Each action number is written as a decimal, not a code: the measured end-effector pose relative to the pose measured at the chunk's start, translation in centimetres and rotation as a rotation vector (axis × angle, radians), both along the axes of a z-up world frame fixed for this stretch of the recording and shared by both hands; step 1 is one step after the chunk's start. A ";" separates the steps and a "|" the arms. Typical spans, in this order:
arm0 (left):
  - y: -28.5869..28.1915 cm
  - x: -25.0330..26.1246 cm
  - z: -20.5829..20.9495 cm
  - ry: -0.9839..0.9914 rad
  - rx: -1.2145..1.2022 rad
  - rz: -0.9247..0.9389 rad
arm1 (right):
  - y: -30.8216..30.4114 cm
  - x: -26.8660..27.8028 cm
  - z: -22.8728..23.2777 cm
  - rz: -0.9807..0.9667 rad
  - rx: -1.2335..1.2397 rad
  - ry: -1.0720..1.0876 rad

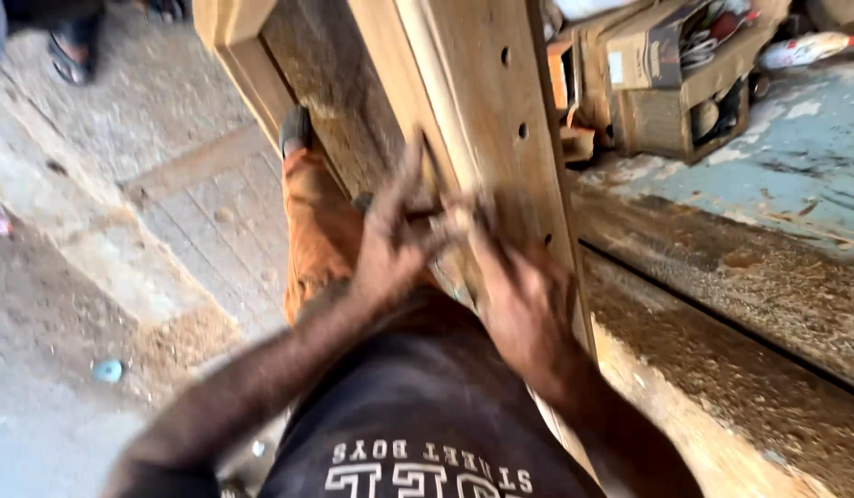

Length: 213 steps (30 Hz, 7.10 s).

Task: The person sands the inner and outer edges of a wooden frame with sandpaper and uses a hammer to drive a chisel into the wood.

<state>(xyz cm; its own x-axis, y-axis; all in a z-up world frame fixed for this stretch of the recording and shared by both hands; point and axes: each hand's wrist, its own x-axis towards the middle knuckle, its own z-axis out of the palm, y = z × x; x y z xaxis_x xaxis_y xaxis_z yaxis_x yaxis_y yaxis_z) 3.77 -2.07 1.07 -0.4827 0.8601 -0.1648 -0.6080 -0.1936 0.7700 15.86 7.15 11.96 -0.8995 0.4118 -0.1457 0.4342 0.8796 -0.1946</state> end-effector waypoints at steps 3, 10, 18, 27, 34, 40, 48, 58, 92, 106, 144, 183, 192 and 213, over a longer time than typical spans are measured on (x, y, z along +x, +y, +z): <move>-1.0 2.2 -0.8 0.045 -0.063 0.033 | -0.2 0.2 0.3 0.008 -0.014 0.015; -0.4 2.1 -0.5 0.027 -0.077 0.013 | -0.2 1.1 0.6 -0.021 -0.012 -0.024; -0.5 2.2 0.0 0.091 -0.059 0.022 | -0.9 2.5 0.3 -0.031 -0.020 0.055; -1.0 3.3 0.8 -0.073 -0.101 -0.018 | -0.8 3.5 0.1 -0.007 -0.043 0.119; -1.3 4.0 0.7 -0.037 -0.040 -0.005 | -1.7 4.7 0.1 -0.107 -0.123 0.083; -2.0 3.9 1.7 -0.001 -0.167 -0.060 | -1.7 3.8 0.7 -0.043 -0.083 0.090; -2.8 5.6 0.8 0.065 -0.120 -0.019 | -1.6 4.4 0.5 -0.074 -0.114 0.075; -2.6 4.8 0.1 0.193 -0.209 -0.079 | -2.1 5.5 -0.2 -0.059 -0.088 0.068; 1.7 -3.4 -0.9 0.108 -0.272 0.022 | 3.8 -3.7 -2.8 0.067 0.020 0.053; 4.7 -9.9 -0.2 0.214 -0.310 0.088 | 5.7 -10.4 -2.5 0.032 0.000 0.090; 5.1 -13.2 -0.5 0.370 -0.341 0.052 | 5.0 -13.8 -2.2 -0.030 0.020 0.180; 0.7 -1.2 1.5 0.098 -0.307 -0.025 | 0.6 -0.2 -0.7 -0.065 -0.104 0.076; 0.1 0.4 1.4 -0.002 -0.183 0.003 | -0.4 1.9 -1.3 -0.038 -0.064 0.157; 0.7 -5.2 1.5 1.836 -0.220 -0.877 | -2.3 16.2 -4.3 -0.390 -0.102 0.449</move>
